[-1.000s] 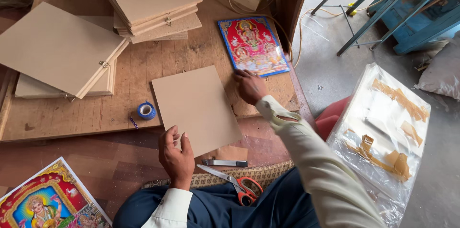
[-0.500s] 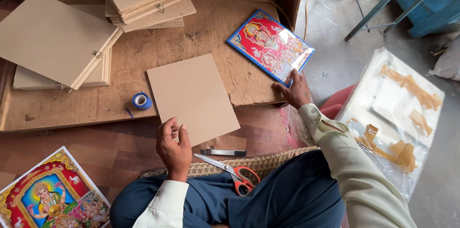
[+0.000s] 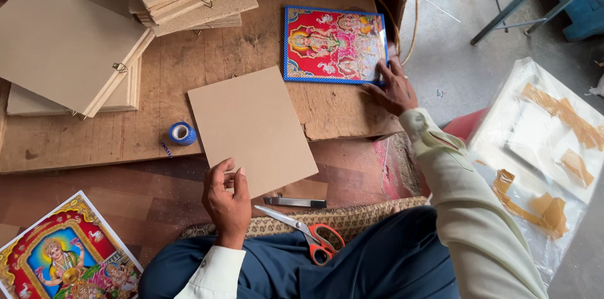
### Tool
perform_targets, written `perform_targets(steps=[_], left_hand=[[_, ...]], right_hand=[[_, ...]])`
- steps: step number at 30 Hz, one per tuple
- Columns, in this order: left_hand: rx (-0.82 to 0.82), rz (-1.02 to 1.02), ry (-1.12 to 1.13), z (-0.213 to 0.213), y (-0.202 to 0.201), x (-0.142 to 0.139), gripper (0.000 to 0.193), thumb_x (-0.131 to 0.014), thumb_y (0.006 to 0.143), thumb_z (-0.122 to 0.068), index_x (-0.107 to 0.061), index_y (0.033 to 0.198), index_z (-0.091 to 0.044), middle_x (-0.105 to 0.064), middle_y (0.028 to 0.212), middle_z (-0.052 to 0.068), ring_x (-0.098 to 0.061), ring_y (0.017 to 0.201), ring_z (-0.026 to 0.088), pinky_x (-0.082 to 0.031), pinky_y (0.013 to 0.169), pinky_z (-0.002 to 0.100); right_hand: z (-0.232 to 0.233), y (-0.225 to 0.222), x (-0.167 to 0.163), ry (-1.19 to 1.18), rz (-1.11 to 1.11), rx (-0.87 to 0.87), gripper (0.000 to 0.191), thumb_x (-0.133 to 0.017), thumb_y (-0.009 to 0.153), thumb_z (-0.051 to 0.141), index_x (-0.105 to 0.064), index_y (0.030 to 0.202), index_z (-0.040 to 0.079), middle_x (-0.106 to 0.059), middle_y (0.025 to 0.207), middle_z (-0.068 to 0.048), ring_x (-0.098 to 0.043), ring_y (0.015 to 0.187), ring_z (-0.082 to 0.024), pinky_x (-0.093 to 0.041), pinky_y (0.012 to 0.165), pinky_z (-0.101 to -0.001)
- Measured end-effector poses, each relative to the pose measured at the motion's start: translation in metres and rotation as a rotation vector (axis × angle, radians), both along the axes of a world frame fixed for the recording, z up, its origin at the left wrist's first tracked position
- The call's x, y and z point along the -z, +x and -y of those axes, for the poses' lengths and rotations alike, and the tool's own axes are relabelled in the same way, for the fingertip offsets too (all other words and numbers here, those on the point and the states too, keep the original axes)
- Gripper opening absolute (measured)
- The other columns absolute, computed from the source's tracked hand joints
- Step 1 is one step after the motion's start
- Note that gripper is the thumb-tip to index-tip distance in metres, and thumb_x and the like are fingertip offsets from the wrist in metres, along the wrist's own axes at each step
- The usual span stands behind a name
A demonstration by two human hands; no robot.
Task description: The person applies blue decorative tape to the edges of a printed image, trims excess tape with scissors, and places the taped print onto a cardboard backing. They repeat the process with a second print, cutting and taping its edges before setting it aside.
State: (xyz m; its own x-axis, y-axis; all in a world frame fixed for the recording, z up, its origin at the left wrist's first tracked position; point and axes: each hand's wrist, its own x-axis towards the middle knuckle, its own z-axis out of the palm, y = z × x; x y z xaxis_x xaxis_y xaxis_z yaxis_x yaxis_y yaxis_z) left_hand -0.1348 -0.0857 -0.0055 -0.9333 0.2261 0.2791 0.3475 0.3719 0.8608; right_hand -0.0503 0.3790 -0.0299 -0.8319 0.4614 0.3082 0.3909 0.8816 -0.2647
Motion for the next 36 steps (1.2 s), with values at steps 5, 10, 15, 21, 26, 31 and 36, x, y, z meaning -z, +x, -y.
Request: perform_targets(steps=[5,10,15,21,26,31,36], left_hand=[[-0.017,0.054,-0.024,-0.008,-0.009,0.007,0.025,-0.071,0.092,-0.009,-0.069,0.115,-0.002,-0.071,0.105,0.01,-0.07,0.08,0.019,-0.056,0.067,0.033],[-0.006,0.032,-0.017,-0.013,-0.023,0.018,0.025,-0.071,0.091,-0.009,-0.069,0.115,-0.003,-0.071,0.106,0.01,-0.07,0.079,0.019,-0.056,0.07,0.033],[-0.047,-0.011,0.007,-0.009,-0.027,0.016,0.029,-0.071,0.091,-0.008,-0.066,0.119,-0.002,-0.069,0.11,0.013,-0.07,0.091,0.024,-0.056,0.078,0.036],[-0.128,-0.099,-0.181,0.01,-0.017,0.014,0.056,-0.077,0.085,-0.018,-0.056,0.132,0.001,-0.063,0.125,0.021,-0.059,0.118,0.04,-0.049,0.097,0.051],[-0.146,0.076,-0.209,0.021,0.004,0.033,0.085,-0.081,0.08,-0.029,-0.041,0.145,0.008,-0.052,0.137,0.031,-0.05,0.125,0.047,-0.044,0.098,0.053],[-0.083,0.224,-0.012,0.038,0.007,0.058,0.074,-0.08,0.08,-0.031,-0.051,0.141,-0.002,-0.058,0.137,0.024,-0.055,0.127,0.041,-0.044,0.106,0.048],[0.016,0.025,-0.006,0.045,0.009,0.07,0.059,-0.086,0.075,-0.025,-0.062,0.124,-0.001,-0.059,0.14,0.024,-0.054,0.13,0.041,-0.044,0.109,0.046]], right_hand=[[0.002,-0.058,-0.004,-0.146,-0.001,0.18,0.071,-0.081,0.089,0.047,-0.059,0.141,0.003,-0.058,0.141,-0.024,-0.059,0.126,-0.044,-0.05,0.106,-0.0497],[-0.014,-0.106,-0.003,-0.048,-0.074,0.188,0.081,-0.084,0.086,0.046,-0.054,0.145,-0.001,-0.054,0.141,-0.029,-0.05,0.128,-0.049,-0.043,0.106,-0.0516],[-0.014,-0.113,-0.008,-0.116,-0.088,0.244,0.082,-0.083,0.088,0.042,-0.048,0.149,0.0,-0.049,0.144,-0.032,-0.048,0.129,-0.05,-0.041,0.106,-0.0516],[0.107,-0.032,-0.008,-0.057,-0.169,-0.043,0.066,-0.088,0.083,0.027,-0.058,0.137,0.005,-0.063,0.129,-0.027,-0.063,0.113,-0.045,-0.052,0.096,-0.0484],[0.233,0.053,-0.031,-0.161,0.225,-0.214,0.076,-0.091,0.072,0.04,-0.059,0.134,0.009,-0.069,0.109,-0.022,-0.067,0.096,-0.042,-0.054,0.08,-0.0482],[0.283,0.073,-0.037,-0.24,0.108,-0.284,0.067,-0.085,0.076,0.023,-0.059,0.136,0.01,-0.071,0.111,-0.02,-0.068,0.096,-0.04,-0.056,0.078,-0.0469],[0.294,0.092,-0.017,-0.342,0.049,-0.171,0.042,-0.078,0.083,0.017,-0.069,0.123,0.012,-0.074,0.103,-0.017,-0.073,0.091,-0.034,-0.058,0.078,-0.0446]])
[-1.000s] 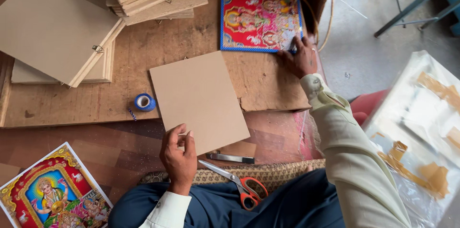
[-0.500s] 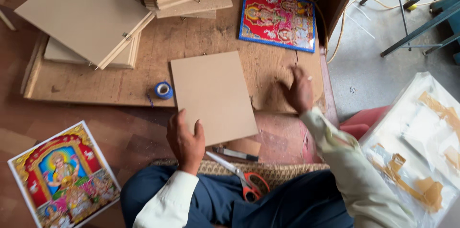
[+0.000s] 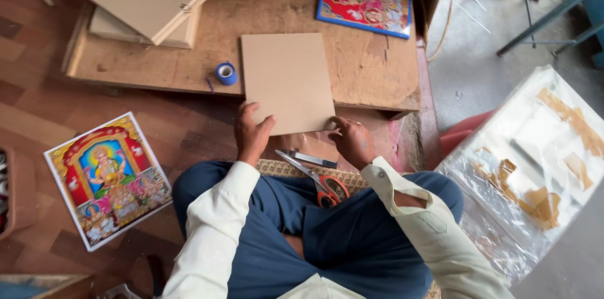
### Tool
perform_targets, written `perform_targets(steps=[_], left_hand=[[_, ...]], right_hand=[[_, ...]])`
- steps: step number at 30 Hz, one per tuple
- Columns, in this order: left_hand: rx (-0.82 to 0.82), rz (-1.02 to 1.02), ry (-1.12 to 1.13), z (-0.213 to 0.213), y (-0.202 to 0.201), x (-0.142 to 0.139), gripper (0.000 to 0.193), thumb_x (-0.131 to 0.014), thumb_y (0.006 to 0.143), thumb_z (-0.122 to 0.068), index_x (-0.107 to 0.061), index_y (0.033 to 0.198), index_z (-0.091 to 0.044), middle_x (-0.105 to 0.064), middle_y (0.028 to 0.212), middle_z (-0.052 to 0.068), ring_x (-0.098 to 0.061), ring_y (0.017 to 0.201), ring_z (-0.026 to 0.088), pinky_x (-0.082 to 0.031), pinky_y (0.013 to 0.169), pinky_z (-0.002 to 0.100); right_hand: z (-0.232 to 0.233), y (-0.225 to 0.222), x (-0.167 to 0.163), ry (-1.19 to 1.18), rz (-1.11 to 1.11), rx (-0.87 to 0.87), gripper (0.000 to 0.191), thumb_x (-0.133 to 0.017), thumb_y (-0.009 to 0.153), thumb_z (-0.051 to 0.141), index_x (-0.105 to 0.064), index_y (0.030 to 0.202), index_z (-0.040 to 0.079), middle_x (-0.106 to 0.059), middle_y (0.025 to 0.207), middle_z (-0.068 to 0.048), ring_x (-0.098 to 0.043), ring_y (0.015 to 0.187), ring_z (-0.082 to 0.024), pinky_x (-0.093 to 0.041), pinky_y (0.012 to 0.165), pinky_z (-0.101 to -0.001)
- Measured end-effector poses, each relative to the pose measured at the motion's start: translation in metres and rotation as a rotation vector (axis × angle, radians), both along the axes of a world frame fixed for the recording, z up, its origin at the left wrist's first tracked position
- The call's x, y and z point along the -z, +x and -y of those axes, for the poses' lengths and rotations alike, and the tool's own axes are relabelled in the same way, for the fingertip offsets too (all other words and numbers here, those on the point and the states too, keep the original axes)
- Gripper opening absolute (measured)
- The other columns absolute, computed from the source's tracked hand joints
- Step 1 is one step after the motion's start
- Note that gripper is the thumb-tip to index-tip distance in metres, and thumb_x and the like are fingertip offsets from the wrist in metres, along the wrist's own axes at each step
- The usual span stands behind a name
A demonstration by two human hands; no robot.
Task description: The person applies blue decorative tape to the edges of a printed image, trims excess tape with scissors, and places the taped print onto a cardboard backing. They repeat the process with a second print, cutting and taping its edges before setting it aside.
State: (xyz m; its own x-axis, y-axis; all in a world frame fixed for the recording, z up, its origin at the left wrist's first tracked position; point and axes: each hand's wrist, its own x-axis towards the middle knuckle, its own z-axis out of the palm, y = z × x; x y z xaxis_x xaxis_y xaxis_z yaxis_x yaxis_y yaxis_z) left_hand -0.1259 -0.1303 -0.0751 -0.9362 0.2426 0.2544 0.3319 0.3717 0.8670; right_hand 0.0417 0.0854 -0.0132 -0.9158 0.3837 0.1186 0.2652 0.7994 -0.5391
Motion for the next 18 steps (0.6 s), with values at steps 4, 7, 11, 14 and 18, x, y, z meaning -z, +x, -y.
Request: perform_targets(steps=[4,7,11,14,18], left_hand=[[0.012,-0.125,0.064,0.0,0.004,-0.014,0.065,-0.087,0.069,-0.02,-0.06,0.123,0.004,-0.057,0.131,0.028,-0.053,0.123,0.043,-0.043,0.103,0.048],[-0.123,0.129,0.147,0.0,0.006,-0.026,0.058,-0.08,0.076,-0.021,-0.061,0.126,0.001,-0.066,0.127,0.02,-0.064,0.118,0.034,-0.05,0.103,0.043],[0.023,0.11,0.184,0.0,0.013,-0.037,0.057,-0.083,0.077,-0.021,-0.062,0.125,0.001,-0.066,0.131,0.02,-0.064,0.122,0.035,-0.05,0.104,0.042],[0.161,0.12,0.19,-0.005,0.016,-0.039,0.064,-0.084,0.073,-0.02,-0.059,0.129,0.002,-0.063,0.136,0.021,-0.061,0.125,0.036,-0.049,0.105,0.042],[0.267,-0.056,0.107,-0.012,0.024,-0.039,0.083,-0.089,0.069,-0.013,-0.048,0.139,0.004,-0.057,0.14,0.028,-0.056,0.127,0.041,-0.046,0.104,0.044]], right_hand=[[0.007,0.009,0.012,-0.032,-0.107,0.037,0.035,-0.078,0.084,0.015,-0.072,0.118,0.008,-0.076,0.098,-0.015,-0.075,0.085,-0.029,-0.059,0.074,-0.0398],[0.013,0.01,0.016,-0.165,-0.251,0.012,0.036,-0.081,0.083,0.016,-0.072,0.116,0.006,-0.074,0.091,-0.014,-0.074,0.077,-0.024,-0.059,0.071,-0.0348],[0.009,0.019,0.015,-0.112,-0.288,0.133,0.032,-0.085,0.081,0.017,-0.077,0.11,0.008,-0.075,0.088,-0.013,-0.073,0.073,-0.019,-0.057,0.067,-0.033],[-0.003,0.02,0.011,-0.33,-0.401,0.211,0.033,-0.08,0.082,0.015,-0.073,0.113,0.007,-0.077,0.093,-0.01,-0.075,0.078,-0.018,-0.06,0.072,-0.0303],[-0.011,0.02,0.005,-0.128,-0.213,0.232,0.036,-0.082,0.077,0.012,-0.075,0.112,0.006,-0.076,0.088,-0.013,-0.073,0.075,-0.018,-0.057,0.069,-0.0329]])
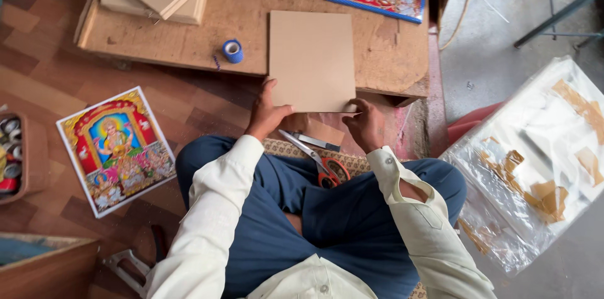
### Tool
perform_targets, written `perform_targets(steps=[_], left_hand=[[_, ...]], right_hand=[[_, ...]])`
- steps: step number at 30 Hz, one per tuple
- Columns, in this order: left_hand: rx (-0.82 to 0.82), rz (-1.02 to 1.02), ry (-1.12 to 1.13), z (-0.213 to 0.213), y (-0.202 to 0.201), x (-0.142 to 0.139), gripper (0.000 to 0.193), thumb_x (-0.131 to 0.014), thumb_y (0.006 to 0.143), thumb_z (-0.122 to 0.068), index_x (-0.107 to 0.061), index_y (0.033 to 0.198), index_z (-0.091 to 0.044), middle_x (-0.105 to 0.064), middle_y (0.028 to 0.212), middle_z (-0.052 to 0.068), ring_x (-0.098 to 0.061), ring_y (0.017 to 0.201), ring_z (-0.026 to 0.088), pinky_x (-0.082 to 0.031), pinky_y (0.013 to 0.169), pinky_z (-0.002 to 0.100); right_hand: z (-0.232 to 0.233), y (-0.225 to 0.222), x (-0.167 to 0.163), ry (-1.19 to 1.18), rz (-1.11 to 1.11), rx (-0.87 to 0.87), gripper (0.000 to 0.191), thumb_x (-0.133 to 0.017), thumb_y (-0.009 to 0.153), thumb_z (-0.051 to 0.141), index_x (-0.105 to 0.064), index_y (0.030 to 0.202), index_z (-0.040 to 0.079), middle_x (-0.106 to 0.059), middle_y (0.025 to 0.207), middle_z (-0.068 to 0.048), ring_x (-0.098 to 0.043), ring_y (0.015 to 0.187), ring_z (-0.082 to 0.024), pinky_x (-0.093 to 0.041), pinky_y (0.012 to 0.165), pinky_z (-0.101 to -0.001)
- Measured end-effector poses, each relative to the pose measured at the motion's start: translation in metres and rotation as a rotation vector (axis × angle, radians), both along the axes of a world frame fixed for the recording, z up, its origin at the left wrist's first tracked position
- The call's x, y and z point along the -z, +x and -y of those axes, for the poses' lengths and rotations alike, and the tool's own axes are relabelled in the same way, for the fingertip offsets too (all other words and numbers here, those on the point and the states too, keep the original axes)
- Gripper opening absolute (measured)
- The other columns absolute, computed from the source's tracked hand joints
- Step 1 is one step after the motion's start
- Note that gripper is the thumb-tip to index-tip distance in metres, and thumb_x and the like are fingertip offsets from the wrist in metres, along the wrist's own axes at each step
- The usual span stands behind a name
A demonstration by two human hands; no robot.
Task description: The person applies blue decorative tape to the edges of a printed image, trims excess tape with scissors, and places the taped print onto a cardboard backing. They repeat the process with a second print, cutting and taping its edges before setting it aside.
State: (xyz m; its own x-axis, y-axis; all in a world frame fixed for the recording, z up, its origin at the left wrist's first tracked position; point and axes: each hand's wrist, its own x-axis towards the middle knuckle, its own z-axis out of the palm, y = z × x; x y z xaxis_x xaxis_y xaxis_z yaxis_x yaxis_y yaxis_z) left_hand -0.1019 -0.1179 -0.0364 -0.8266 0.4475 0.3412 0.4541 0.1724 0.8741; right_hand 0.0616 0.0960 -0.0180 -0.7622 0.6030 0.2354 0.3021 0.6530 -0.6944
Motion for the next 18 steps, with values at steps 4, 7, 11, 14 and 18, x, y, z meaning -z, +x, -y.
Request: perform_targets(steps=[4,7,11,14,18], left_hand=[[0.007,0.247,0.05,0.002,0.005,0.0,0.094,-0.083,0.07,-0.013,-0.038,0.153,-0.006,-0.067,0.133,0.02,-0.066,0.121,0.035,-0.052,0.101,0.041],[0.043,0.34,0.083,0.004,0.001,0.003,0.094,-0.082,0.073,-0.016,-0.035,0.154,-0.008,-0.066,0.133,0.02,-0.066,0.121,0.034,-0.053,0.101,0.041],[-0.115,0.175,-0.031,0.002,-0.001,0.007,0.086,-0.084,0.079,-0.019,-0.039,0.151,-0.005,-0.064,0.134,0.025,-0.063,0.122,0.04,-0.05,0.101,0.044],[-0.284,0.038,-0.061,-0.001,0.006,0.007,0.067,-0.084,0.085,-0.023,-0.048,0.137,0.0,-0.063,0.129,0.026,-0.062,0.117,0.042,-0.05,0.099,0.046],[-0.481,-0.063,-0.029,0.029,0.019,-0.02,0.029,-0.08,0.095,-0.029,-0.064,0.088,-0.006,-0.073,0.129,0.011,-0.071,0.114,0.033,-0.057,0.098,0.042]], right_hand=[[0.002,-0.002,-0.002,-0.061,0.095,0.017,0.041,-0.085,0.073,0.012,-0.076,0.112,0.006,-0.074,0.085,-0.017,-0.069,0.072,-0.023,-0.055,0.067,-0.0363],[0.0,0.001,-0.002,-0.1,0.138,0.004,0.041,-0.085,0.076,0.015,-0.076,0.115,0.008,-0.076,0.087,-0.014,-0.071,0.073,-0.021,-0.055,0.069,-0.0353],[-0.002,0.006,0.004,-0.063,0.096,-0.04,0.056,-0.088,0.073,0.016,-0.069,0.124,0.004,-0.075,0.109,-0.014,-0.073,0.082,-0.018,-0.057,0.073,-0.0343],[-0.003,0.014,0.008,0.005,-0.02,-0.011,0.067,-0.091,0.077,0.014,-0.06,0.134,-0.004,-0.067,0.123,-0.021,-0.07,0.091,-0.024,-0.058,0.073,-0.0344],[0.0,0.02,0.018,-0.11,-0.277,-0.098,0.058,-0.085,0.091,0.006,-0.058,0.141,-0.006,-0.064,0.127,-0.017,-0.07,0.102,-0.024,-0.059,0.079,-0.0304]])
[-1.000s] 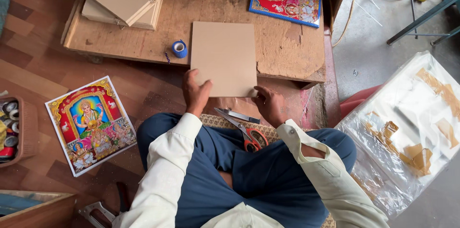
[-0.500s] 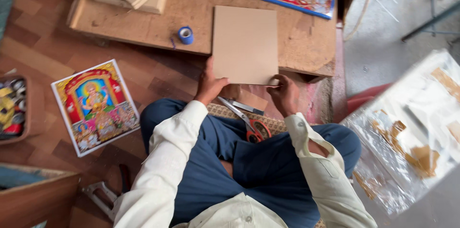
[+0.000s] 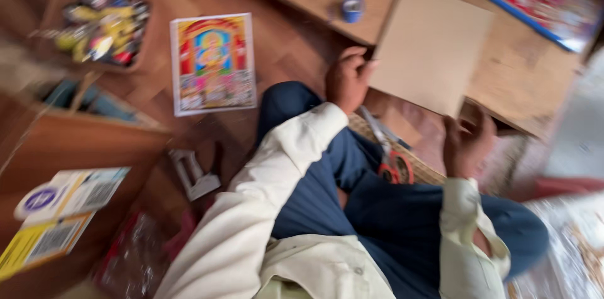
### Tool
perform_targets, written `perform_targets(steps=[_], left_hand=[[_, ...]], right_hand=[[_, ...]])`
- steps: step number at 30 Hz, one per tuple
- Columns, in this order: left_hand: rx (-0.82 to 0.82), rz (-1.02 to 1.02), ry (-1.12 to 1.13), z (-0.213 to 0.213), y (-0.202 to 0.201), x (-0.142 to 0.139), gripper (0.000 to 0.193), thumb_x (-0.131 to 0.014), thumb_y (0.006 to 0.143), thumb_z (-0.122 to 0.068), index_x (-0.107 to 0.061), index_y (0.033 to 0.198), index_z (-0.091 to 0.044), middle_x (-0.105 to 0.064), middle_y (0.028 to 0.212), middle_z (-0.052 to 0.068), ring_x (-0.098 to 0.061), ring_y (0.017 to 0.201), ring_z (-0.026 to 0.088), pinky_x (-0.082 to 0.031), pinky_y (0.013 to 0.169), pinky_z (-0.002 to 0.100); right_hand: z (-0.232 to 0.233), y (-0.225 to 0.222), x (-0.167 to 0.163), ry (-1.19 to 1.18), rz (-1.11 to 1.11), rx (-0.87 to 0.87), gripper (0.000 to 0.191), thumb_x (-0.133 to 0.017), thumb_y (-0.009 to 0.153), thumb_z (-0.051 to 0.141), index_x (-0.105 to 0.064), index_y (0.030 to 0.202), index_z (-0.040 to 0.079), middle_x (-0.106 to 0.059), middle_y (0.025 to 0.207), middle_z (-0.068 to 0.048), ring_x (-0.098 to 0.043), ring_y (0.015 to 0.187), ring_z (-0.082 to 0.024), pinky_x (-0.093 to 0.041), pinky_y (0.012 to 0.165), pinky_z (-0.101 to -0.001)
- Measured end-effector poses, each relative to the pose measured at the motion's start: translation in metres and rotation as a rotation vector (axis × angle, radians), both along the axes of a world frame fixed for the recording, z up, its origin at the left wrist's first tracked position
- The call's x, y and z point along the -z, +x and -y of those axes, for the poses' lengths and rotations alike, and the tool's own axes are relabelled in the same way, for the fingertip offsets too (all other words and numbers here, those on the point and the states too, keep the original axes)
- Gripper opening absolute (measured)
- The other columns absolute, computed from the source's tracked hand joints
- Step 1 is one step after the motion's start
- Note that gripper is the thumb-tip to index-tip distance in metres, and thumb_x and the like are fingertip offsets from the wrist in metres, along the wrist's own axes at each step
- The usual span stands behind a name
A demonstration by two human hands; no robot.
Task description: The person applies blue decorative tape to the edges of a printed image, trims excess tape with scissors, and places the taped print onto a cardboard backing. They repeat the process with a second print, cutting and taping its edges before setting it aside.
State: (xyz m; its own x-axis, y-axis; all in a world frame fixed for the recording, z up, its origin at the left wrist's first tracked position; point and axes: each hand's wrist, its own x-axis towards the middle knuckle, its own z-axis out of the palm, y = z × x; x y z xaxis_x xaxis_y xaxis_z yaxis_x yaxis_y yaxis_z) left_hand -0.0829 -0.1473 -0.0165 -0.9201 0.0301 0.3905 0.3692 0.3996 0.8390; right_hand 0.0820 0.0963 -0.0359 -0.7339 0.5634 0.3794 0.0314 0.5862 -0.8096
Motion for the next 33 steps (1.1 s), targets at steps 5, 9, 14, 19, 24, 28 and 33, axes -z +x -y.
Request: perform_targets(steps=[5,9,14,19,24,28,33], left_hand=[[-0.128,-0.197,0.111,0.093,0.015,-0.017,0.023,-0.071,0.1,-0.021,-0.068,0.118,-0.007,-0.068,0.137,0.012,-0.068,0.124,0.033,-0.055,0.107,0.041],[-0.449,0.069,-0.155,0.218,-0.003,0.024,0.057,-0.082,0.088,-0.027,-0.061,0.136,-0.002,-0.064,0.138,0.019,-0.061,0.13,0.038,-0.049,0.111,0.043],[-0.896,0.354,-0.515,0.327,-0.013,0.069,0.126,-0.104,0.049,-0.053,-0.048,0.138,0.017,-0.041,0.143,0.041,-0.038,0.136,0.056,-0.033,0.109,0.055],[-0.849,0.812,-0.487,0.348,-0.012,0.065,0.093,-0.095,0.063,-0.055,-0.065,0.125,0.007,-0.051,0.147,0.026,-0.046,0.141,0.039,-0.035,0.121,0.046],[-1.039,0.69,-0.531,0.336,-0.011,0.048,0.098,-0.1,0.05,-0.051,-0.062,0.125,-0.002,-0.048,0.143,0.024,-0.044,0.132,0.039,-0.035,0.107,0.051],[-1.095,0.671,-0.531,0.333,-0.009,0.055,0.075,-0.095,0.062,-0.038,-0.062,0.122,-0.007,-0.06,0.134,0.015,-0.056,0.124,0.032,-0.043,0.101,0.052],[-1.1,0.477,0.006,0.345,-0.016,0.071,0.025,-0.084,0.078,-0.022,-0.073,0.098,-0.011,-0.081,0.097,0.011,-0.079,0.088,0.025,-0.06,0.08,0.042]], right_hand=[[0.004,0.004,0.014,-0.126,-0.033,-0.133,0.049,-0.084,0.096,0.0,-0.06,0.137,-0.008,-0.066,0.137,-0.015,-0.071,0.112,-0.022,-0.06,0.093,-0.0314],[0.005,0.002,0.021,-0.207,0.0,-0.186,0.041,-0.083,0.102,0.0,-0.061,0.135,-0.009,-0.072,0.125,-0.014,-0.074,0.105,-0.021,-0.06,0.091,-0.0277],[0.012,0.001,0.018,-0.061,0.16,-0.182,0.033,-0.083,0.099,0.005,-0.071,0.126,-0.01,-0.076,0.113,-0.017,-0.075,0.1,-0.02,-0.059,0.09,-0.0283],[0.036,-0.002,0.014,-0.065,0.316,-0.214,0.034,-0.085,0.097,0.014,-0.072,0.121,-0.007,-0.075,0.112,-0.018,-0.073,0.097,-0.02,-0.057,0.085,-0.0294],[0.049,-0.008,0.007,0.013,0.419,-0.231,0.033,-0.083,0.094,0.015,-0.074,0.121,-0.003,-0.076,0.114,-0.015,-0.074,0.095,-0.019,-0.057,0.082,-0.0302],[0.05,-0.005,0.005,-0.003,0.417,-0.238,0.036,-0.083,0.093,0.014,-0.074,0.123,-0.002,-0.076,0.114,-0.015,-0.074,0.094,-0.019,-0.058,0.082,-0.0299],[0.046,-0.003,0.004,-0.033,0.407,-0.267,0.036,-0.081,0.094,0.015,-0.073,0.124,-0.002,-0.076,0.114,-0.015,-0.074,0.096,-0.018,-0.059,0.082,-0.0297]])
